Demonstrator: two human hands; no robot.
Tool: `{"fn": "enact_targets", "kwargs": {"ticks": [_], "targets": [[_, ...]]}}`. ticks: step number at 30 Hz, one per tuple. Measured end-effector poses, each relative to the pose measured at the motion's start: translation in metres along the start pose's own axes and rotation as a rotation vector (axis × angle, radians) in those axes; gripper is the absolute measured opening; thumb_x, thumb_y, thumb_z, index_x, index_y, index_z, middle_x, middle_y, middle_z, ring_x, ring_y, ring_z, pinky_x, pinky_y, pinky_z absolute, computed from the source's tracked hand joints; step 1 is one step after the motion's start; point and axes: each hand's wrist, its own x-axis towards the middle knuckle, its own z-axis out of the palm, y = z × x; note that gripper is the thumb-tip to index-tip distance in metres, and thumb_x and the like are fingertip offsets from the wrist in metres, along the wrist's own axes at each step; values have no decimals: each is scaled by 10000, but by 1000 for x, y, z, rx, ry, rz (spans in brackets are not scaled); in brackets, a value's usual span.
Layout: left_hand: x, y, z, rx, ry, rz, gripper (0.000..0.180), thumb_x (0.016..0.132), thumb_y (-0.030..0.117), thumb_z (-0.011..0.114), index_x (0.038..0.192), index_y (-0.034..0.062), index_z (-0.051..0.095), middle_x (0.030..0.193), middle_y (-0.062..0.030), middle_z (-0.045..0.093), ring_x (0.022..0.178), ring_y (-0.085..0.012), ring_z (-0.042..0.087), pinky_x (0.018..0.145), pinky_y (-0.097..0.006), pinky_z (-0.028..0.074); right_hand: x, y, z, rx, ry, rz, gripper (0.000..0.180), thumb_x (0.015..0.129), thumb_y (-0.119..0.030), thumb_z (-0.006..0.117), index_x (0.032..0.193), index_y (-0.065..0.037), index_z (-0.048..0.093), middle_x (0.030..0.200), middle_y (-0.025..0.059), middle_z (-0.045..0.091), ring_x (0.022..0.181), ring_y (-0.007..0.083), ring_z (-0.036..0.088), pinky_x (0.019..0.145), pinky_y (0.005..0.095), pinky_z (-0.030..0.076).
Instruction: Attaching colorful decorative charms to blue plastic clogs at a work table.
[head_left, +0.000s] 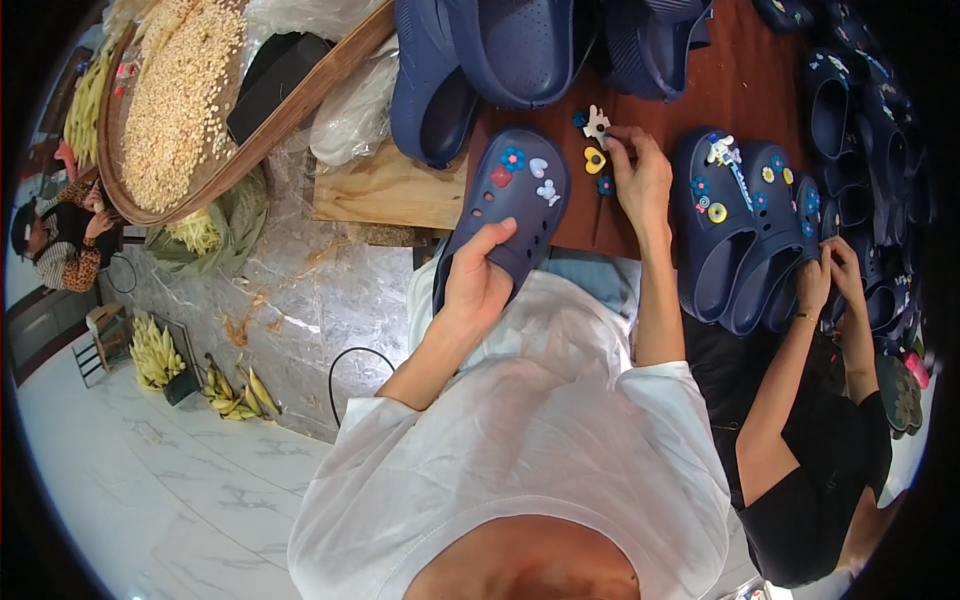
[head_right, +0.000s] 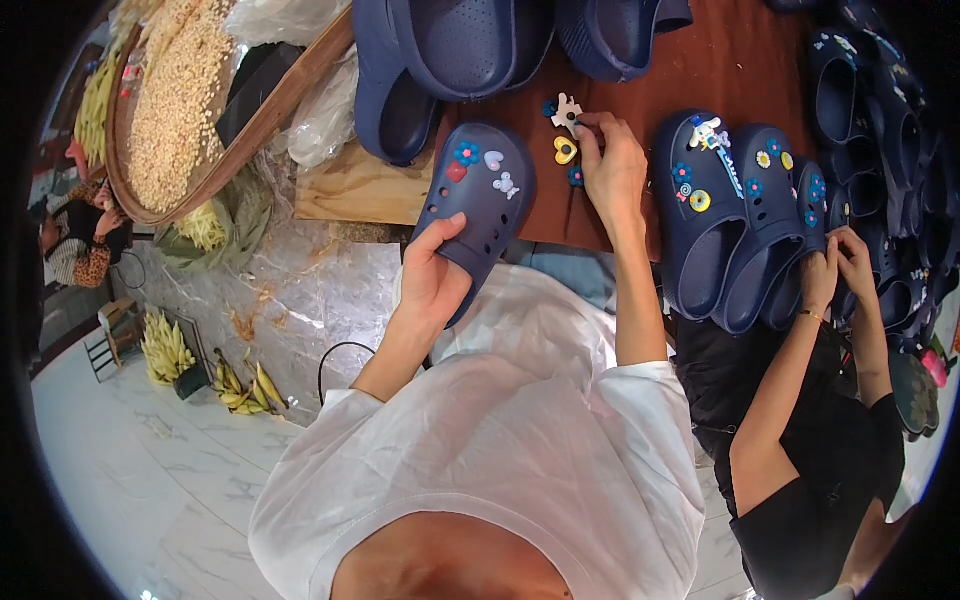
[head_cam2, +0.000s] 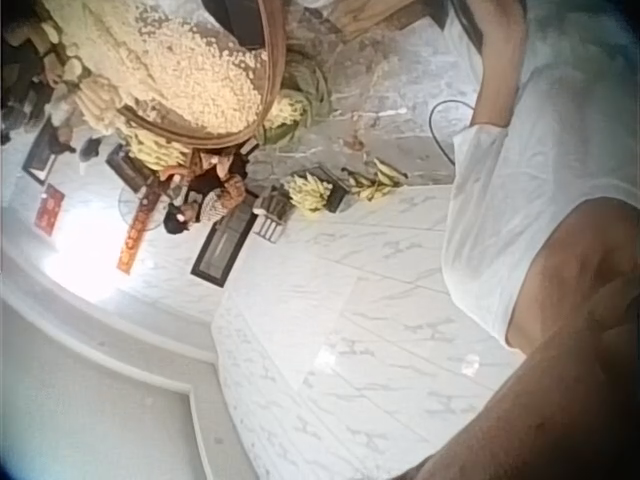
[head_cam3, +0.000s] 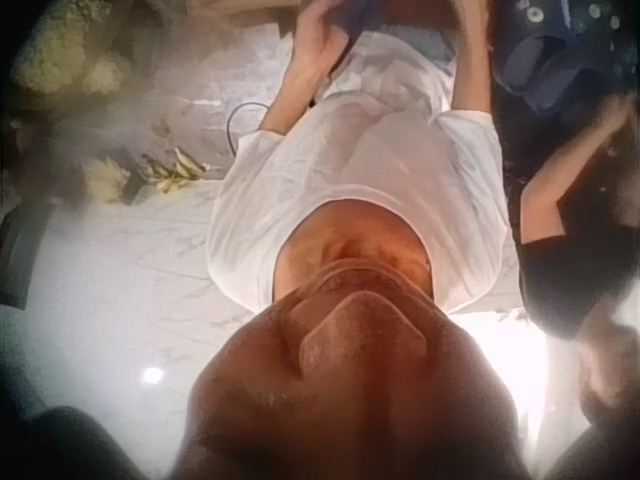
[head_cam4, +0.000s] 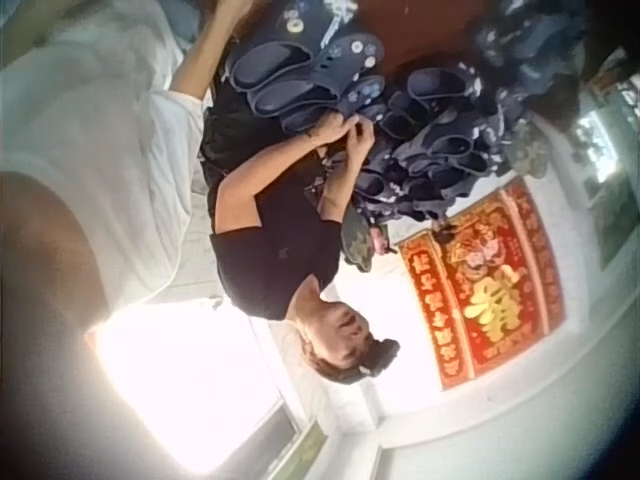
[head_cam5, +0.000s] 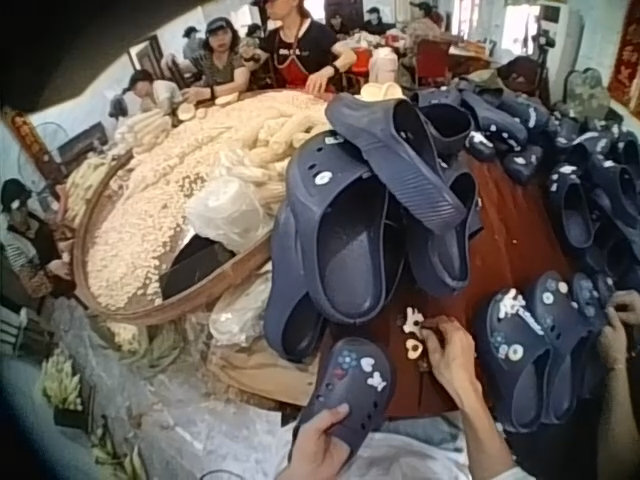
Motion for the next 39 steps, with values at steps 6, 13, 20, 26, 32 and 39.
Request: {"fn": "enact_targets", "kwargs": {"ticks": [6,13,20,26,32,39], "targets": [[-3,-3,-8,313,18,88,503,844,-29,617,1323,-11,466,1263,-136,574,1150,-254,571,1020,-387,451,-31,-37,-11,247,-35,-54,142,911,-92,630,1023,-27,688,894,110,653,764,208,654,706,306,496],[-3,-1,-3,375,87,55,434,847,-52,608,1269,-31,508,1197,-144,613,1087,-242,617,982,-366,491,-51,-39,0,308,-88,25,132,900,-69,644,1013,-10,677,877,89,651,744,165,641,692,281,491],[-2,-1,-6,309,100,72,439,860,-58,581,1287,-55,479,1229,-181,591,1114,-273,614,986,-386,501,-44,-37,2,62,-21,-136,118,893,-75,642,992,-22,676,892,128,650,747,278,643,677,346,494],[-3,-2,-6,276,149,40,431,862,-52,589,1281,-51,489,1221,-174,599,1097,-265,622,971,-382,507,-14,-31,-4,54,85,-90,114,891,-76,641,987,-29,677,895,135,623,750,287,636,669,370,484],[-2,-6,-10,309,126,72,401,859,-20,633,1245,-43,527,1167,-152,631,1092,-242,622,945,-371,513,11,-14,12,-163,-2,-103,427,773,-325,780,1069,-49,646,948,149,624,862,327,623,745,439,488],[-2,-5,-6,292,117,70,439,868,32,662,1276,-18,506,1207,-134,611,1073,-226,621,939,-359,512,8,-17,11,-209,45,-113,303,830,-237,726,1044,-33,662,929,172,612,848,339,622,746,439,493]]}}
